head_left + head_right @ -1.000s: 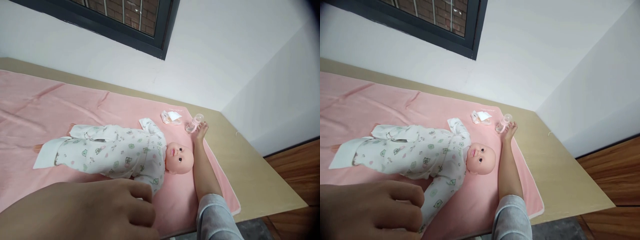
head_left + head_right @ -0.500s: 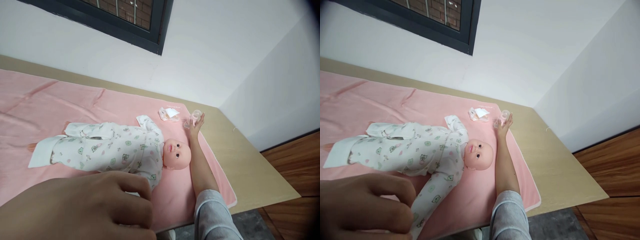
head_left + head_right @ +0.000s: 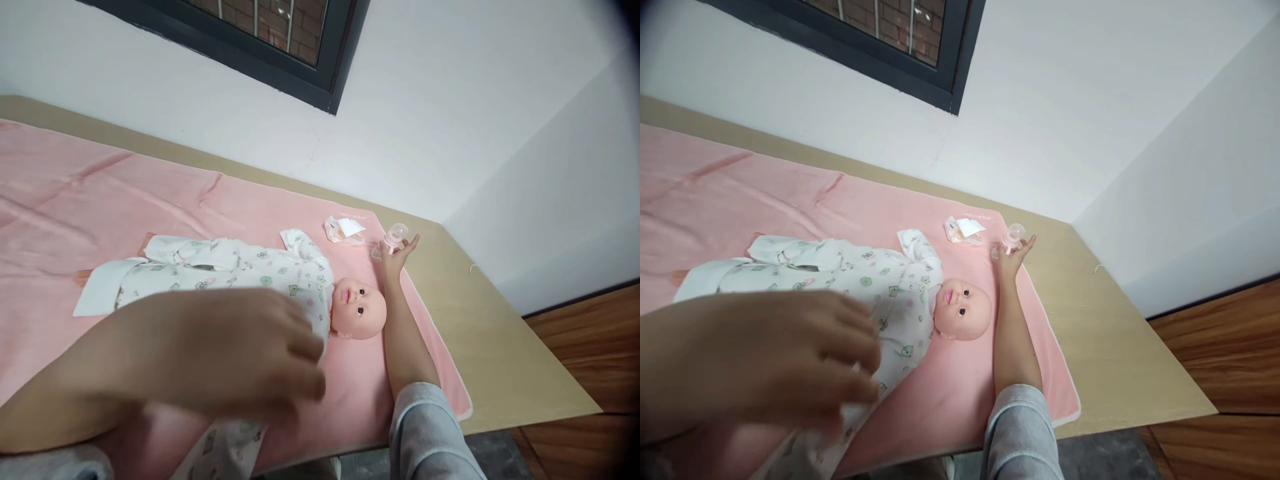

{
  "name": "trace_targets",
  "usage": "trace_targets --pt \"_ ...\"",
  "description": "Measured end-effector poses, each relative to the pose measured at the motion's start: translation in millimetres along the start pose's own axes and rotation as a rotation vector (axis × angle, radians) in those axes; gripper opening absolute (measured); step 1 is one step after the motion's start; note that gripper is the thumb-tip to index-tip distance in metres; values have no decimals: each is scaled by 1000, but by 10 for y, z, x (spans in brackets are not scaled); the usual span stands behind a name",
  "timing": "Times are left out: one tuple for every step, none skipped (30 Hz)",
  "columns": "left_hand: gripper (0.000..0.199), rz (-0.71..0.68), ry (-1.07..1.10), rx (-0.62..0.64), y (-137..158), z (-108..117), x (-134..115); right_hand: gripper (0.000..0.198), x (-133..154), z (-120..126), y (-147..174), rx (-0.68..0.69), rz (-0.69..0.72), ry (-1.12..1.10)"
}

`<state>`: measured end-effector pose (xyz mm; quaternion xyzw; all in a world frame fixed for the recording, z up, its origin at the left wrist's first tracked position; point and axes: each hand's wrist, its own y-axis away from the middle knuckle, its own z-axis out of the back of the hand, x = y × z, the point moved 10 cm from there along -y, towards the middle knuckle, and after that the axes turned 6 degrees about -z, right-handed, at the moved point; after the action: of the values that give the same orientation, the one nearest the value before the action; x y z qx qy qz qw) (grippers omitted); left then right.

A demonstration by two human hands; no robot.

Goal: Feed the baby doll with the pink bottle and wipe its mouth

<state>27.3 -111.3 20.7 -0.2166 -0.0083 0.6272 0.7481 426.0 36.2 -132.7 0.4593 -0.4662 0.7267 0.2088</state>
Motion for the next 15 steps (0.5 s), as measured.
trace_targets --pt "6 -18 74 80 -46 2 75 117 61 -13 -8 7 9 4" --pt "11 -10 132 84 -86 67 176 117 145 -24 -19 17 24 12" --pt "15 18 166 51 -117 154 296 117 252 -31 -33 31 42 21" --pt "16 65 175 10 -133 229 428 116 380 -39 -48 55 64 34" --pt "16 112 166 -47 -133 305 548 115 526 -43 -61 88 89 44" --pt "17 159 143 -106 -119 370 651 114 684 -40 -68 125 115 49" --pt "17 204 113 -163 -95 422 737 114 849 -30 -68 166 139 52" --pt "19 246 84 -216 -66 463 805 113 1016 -4 -59 197 160 50" --pt "20 287 60 -266 -36 494 860 113 1179 35 -40 217 175 44" --pt "22 326 45 -315 -7 517 905 111 1335 80 -9 228 185 34" --pt "27 362 41 -360 17 531 941 110 1482 122 34 233 190 18" --pt "34 390 46 -403 32 537 968 108 1619 150 93 241 188 -5" --pt "42 410 59 -441 39 535 987 105 1747 153 170 262 184 -32" --pt "49 426 74 -473 38 526 1000 103 1870 132 264 292 181 -64" --pt "54 438 88 -497 32 509 1009 101 1990 92 373 329 179 -99"
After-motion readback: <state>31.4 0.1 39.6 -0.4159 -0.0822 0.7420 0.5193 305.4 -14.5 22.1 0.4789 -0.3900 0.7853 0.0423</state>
